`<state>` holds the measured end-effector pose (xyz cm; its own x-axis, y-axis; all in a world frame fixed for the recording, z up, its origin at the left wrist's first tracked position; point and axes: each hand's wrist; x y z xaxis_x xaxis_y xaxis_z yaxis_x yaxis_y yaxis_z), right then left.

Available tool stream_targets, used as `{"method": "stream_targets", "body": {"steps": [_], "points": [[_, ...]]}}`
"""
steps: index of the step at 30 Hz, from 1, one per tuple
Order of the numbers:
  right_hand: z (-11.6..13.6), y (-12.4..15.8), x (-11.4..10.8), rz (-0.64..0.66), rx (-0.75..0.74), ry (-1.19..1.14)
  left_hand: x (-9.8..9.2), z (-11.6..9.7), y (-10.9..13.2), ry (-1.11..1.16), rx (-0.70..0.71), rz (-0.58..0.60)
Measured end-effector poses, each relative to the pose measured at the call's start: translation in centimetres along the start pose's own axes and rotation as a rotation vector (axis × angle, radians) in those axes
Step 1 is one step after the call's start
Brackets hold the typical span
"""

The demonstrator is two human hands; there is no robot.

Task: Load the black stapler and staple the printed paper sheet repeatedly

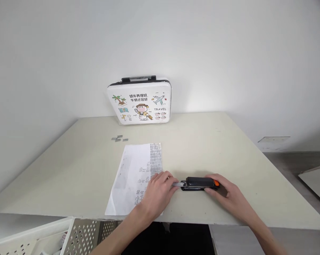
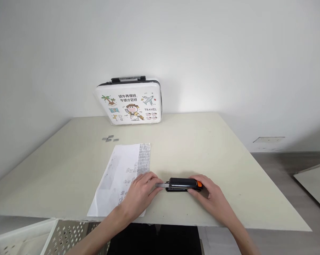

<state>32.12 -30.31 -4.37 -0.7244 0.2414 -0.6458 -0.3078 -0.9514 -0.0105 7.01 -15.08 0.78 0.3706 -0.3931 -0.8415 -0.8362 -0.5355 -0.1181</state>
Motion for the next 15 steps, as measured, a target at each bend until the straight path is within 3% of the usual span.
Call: {"method": "stream_targets", "body": {"steps": [4,8,15], "points": [[0.0,0.1,0.0,0.006,0.01,-0.029,-1.2,1.7,0.0,0.118,0.012,0.051],[-0.1,0.1,-0.2,0.019,0.036,-0.05,-2.2,3.9,-0.7,0.317,0.121,0.162],[-0.2,-0.3,-0.5,0.069,-0.005,-0.093,-0.6,4.0,-3.9,0.441,0.18,0.222]]}}
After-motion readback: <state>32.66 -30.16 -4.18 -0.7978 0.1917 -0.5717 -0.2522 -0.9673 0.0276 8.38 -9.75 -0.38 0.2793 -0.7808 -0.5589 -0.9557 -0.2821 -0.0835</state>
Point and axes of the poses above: each hand's wrist, its own y-axis away from the middle knuckle, its own x-axis out of the palm, z = x × y, and after that the axes turned 8 degrees about y, right-handed
